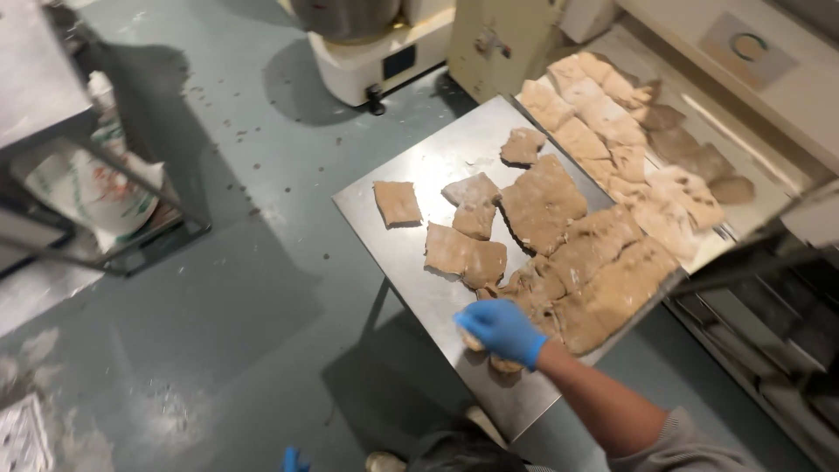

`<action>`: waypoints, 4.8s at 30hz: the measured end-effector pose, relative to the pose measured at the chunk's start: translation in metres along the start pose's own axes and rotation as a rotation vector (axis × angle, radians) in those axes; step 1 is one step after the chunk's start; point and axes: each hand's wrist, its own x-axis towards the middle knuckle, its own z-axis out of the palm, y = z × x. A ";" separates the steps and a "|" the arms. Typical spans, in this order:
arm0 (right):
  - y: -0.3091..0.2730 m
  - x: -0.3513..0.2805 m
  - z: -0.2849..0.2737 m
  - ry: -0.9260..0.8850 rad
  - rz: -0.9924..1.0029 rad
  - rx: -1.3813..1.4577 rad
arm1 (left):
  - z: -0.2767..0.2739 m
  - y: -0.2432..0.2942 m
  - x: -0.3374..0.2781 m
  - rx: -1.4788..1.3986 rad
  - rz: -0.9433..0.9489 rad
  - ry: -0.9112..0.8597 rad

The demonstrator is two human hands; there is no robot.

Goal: Shaping pieces of bread dough into long loaves and placing them onto a baking tray.

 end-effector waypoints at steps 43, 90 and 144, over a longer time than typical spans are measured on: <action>-0.018 0.855 -0.011 0.512 0.637 -0.255 | 0.274 1.157 0.477 0.521 0.432 -0.688; 0.095 1.526 -0.288 1.550 0.696 0.160 | 0.882 1.765 0.845 -0.202 0.557 -0.645; 0.095 1.532 -0.258 1.735 0.875 0.335 | 0.861 1.772 0.885 0.618 1.051 -0.682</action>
